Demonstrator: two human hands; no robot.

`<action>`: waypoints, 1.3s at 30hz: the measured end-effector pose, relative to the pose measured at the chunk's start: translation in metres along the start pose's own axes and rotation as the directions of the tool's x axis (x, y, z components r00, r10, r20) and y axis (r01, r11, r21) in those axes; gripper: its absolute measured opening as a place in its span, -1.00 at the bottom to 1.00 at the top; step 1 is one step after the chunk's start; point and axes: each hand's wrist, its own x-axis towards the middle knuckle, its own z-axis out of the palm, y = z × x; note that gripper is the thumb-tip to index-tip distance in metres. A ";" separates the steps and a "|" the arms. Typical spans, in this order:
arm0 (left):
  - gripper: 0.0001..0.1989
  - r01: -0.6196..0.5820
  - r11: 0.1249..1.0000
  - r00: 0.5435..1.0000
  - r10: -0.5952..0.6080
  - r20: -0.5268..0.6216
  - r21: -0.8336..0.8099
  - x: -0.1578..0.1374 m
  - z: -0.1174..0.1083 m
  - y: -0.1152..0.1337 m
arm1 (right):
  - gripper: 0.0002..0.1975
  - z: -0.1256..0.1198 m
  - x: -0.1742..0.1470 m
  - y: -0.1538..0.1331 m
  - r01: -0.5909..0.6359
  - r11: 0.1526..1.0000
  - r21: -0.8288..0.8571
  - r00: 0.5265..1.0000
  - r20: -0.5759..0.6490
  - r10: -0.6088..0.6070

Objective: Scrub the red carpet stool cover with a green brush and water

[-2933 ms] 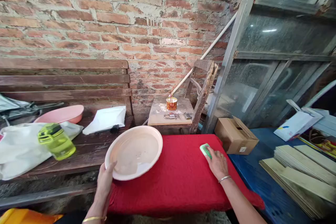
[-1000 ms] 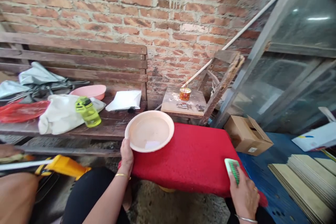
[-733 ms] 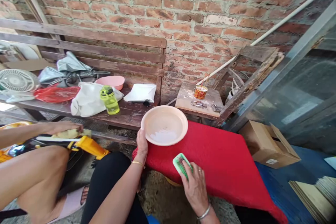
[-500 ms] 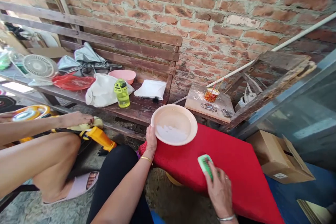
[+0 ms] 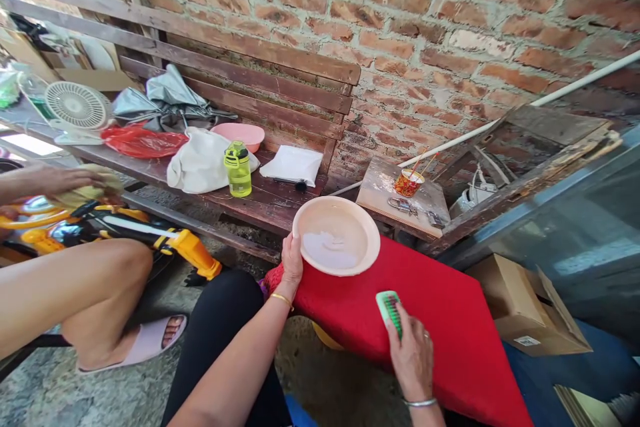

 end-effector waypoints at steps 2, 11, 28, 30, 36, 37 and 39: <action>-0.54 0.013 0.999 1.000 -0.013 -0.009 -0.031 0.000 0.001 -0.001 | -0.34 -0.009 0.002 0.033 -0.163 0.983 -0.083 0.986 0.014 0.164; -0.55 0.009 1.000 1.000 -0.009 -0.017 -0.019 -0.002 0.000 0.005 | -0.45 -0.013 -0.020 -0.026 0.064 0.984 0.169 0.998 -0.022 -0.061; -0.54 -0.009 1.000 1.000 0.009 -0.011 -0.012 -0.004 0.004 0.001 | -0.25 -0.034 -0.050 0.053 -0.085 0.990 -0.109 0.996 -0.040 0.081; -0.55 -0.020 1.000 1.000 0.020 -0.012 0.020 -0.004 0.003 0.002 | -0.36 -0.027 -0.041 0.013 0.023 0.999 0.047 1.000 -0.022 -0.022; -0.55 -0.063 0.995 0.998 0.064 -0.016 0.078 -0.001 0.001 0.001 | -0.57 -0.009 -0.020 -0.105 0.248 0.946 0.208 0.965 0.030 -0.259; -0.54 -0.065 0.995 0.998 0.067 -0.016 0.073 -0.001 0.001 0.001 | -0.58 -0.008 -0.020 -0.110 0.256 0.946 0.197 0.963 0.033 -0.267; -0.54 -0.066 0.995 0.998 0.067 -0.016 0.074 -0.001 0.001 0.001 | -0.57 -0.007 -0.023 -0.103 0.250 0.953 0.171 0.965 0.032 -0.259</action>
